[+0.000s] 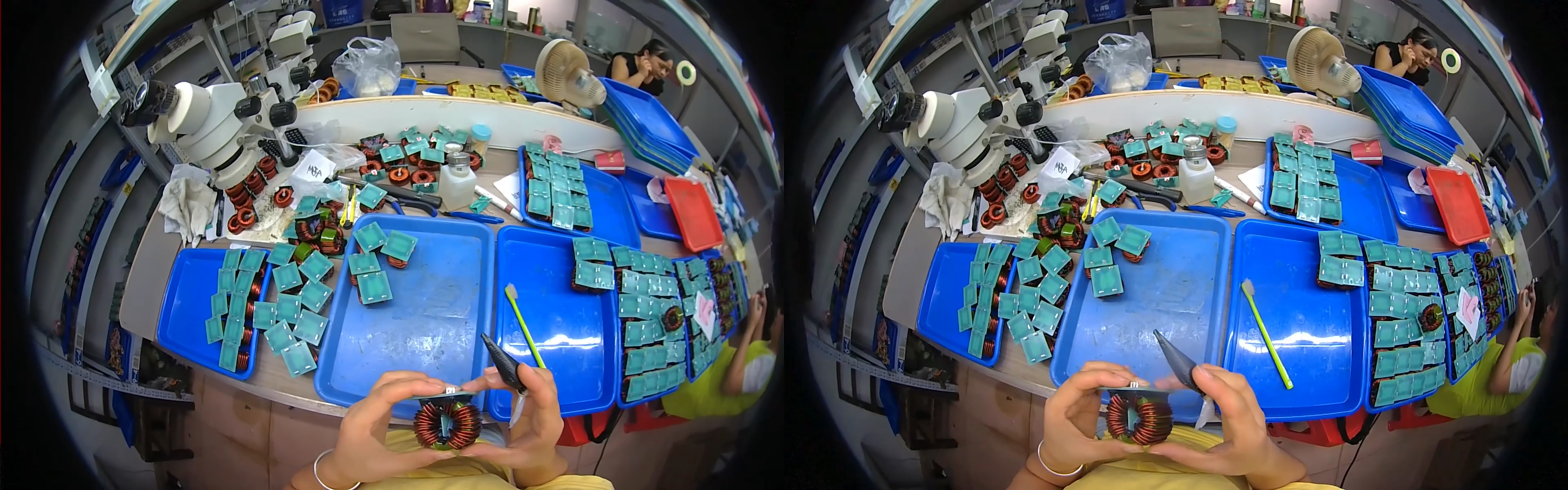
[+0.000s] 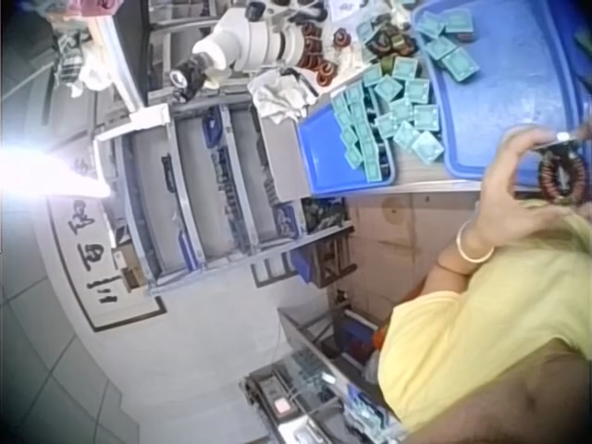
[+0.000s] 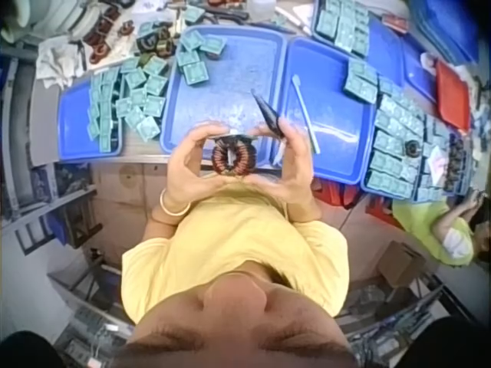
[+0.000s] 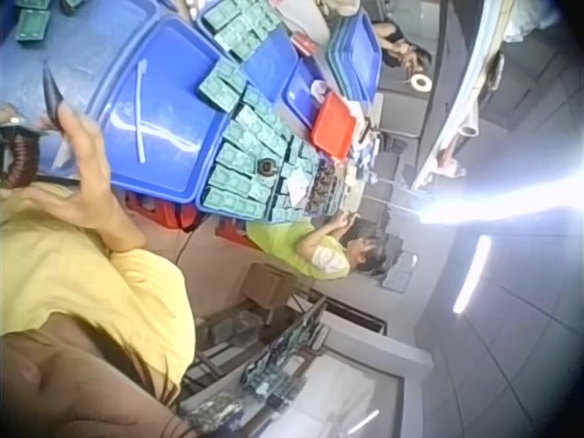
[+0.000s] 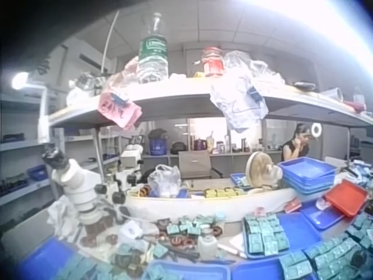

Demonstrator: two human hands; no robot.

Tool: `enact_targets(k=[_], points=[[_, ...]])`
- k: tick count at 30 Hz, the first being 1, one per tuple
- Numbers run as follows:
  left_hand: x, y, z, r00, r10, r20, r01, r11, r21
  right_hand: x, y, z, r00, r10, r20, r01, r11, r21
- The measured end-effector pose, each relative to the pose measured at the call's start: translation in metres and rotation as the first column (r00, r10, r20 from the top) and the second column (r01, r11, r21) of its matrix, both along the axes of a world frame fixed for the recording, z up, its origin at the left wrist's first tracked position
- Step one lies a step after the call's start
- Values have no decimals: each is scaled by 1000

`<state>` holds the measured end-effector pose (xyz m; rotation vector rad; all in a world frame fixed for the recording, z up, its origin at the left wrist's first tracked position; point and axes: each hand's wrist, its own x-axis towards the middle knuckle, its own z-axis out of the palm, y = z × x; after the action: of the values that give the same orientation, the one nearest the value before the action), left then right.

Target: Assembling toroidal inductors onto small printed circuit boards and trimming wires.

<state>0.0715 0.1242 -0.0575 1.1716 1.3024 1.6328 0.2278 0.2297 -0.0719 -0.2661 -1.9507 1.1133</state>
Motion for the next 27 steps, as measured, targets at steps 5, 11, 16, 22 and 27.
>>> enact_targets(k=[5, 11, 16, 22, 27], points=[[-2, 6, -1, 996, -66, 58, 64, 997, 47, -1, -2, 1, 997, -57, -52, 58, 998, 31], [-4, 3, -12, 981, -95, 172, 87, 995, 56, -4, -4, 9, 997, -81, 13, 81, 996, 35], [-7, 2, -21, 978, -87, 189, 77, 995, 61, -9, -2, 5, 997, -77, 10, 78, 997, -12], [-10, -4, -27, 992, 77, 96, -72, 996, -49, -19, 0, -8, 998, -30, 61, 38, 989, -140], [-37, -14, -44, 962, 181, -205, -250, 885, -392, -23, 9, -27, 994, -106, 22, 108, 957, -269]])
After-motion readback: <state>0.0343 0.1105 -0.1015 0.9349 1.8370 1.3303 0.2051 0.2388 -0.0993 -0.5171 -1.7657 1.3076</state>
